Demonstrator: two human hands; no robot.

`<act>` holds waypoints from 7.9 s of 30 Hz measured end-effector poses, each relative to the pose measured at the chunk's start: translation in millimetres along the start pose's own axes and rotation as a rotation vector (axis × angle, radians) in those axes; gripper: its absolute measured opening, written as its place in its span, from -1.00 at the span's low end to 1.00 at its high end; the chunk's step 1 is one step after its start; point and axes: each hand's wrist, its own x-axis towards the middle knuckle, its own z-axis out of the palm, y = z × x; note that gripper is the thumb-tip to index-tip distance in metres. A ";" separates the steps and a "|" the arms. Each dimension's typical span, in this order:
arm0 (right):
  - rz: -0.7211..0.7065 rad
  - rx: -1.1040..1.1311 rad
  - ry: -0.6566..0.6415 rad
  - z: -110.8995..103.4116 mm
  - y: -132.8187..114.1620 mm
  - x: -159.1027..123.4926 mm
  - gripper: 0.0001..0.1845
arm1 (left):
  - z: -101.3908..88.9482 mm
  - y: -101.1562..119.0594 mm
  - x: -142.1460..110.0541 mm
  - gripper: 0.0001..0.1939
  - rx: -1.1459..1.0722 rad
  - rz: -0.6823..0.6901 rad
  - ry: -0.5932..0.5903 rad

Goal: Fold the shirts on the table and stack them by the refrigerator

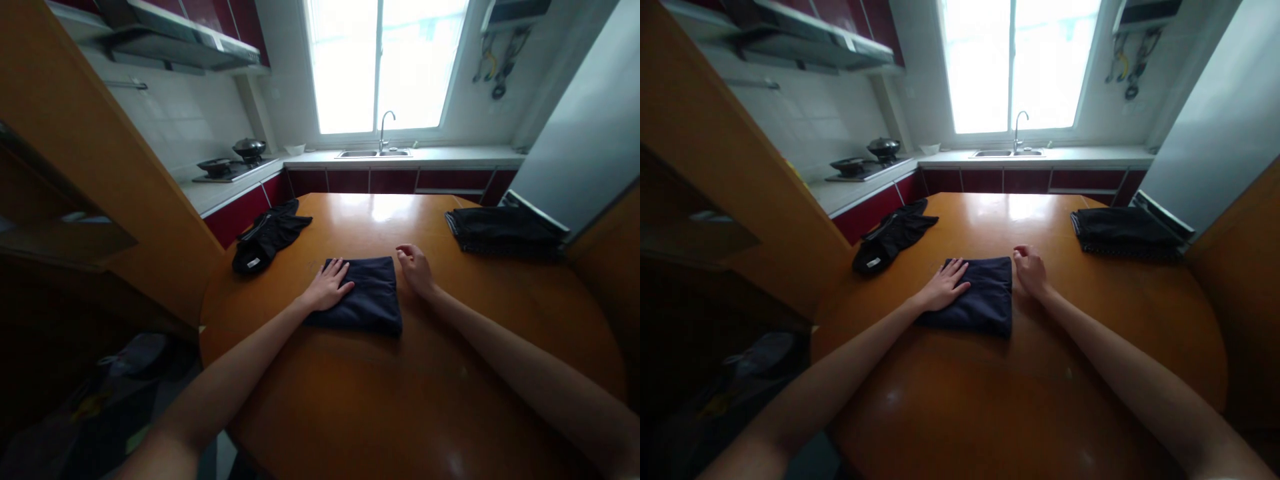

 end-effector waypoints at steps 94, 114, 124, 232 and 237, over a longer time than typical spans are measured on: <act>0.051 0.062 -0.010 6.8 34.9 -1.6 -0.48 | -32.0 -29.5 2.8 -0.60 -0.192 -0.082 0.499; 0.028 0.042 -0.012 8.6 37.0 -1.3 -0.53 | -42.4 -33.1 1.9 -0.69 -0.108 -0.060 0.475; -0.212 0.086 -0.102 5.8 14.5 -11.1 -0.56 | -18.1 32.1 -25.6 -0.56 0.074 0.345 0.085; 0.370 0.250 -0.145 -5.6 15.9 1.2 -0.73 | -20.8 46.0 -41.8 -0.37 0.122 0.413 -0.252; 0.630 0.489 -0.392 -28.3 -3.7 1.1 -0.75 | -21.4 44.4 -42.2 -0.20 0.097 0.393 -0.210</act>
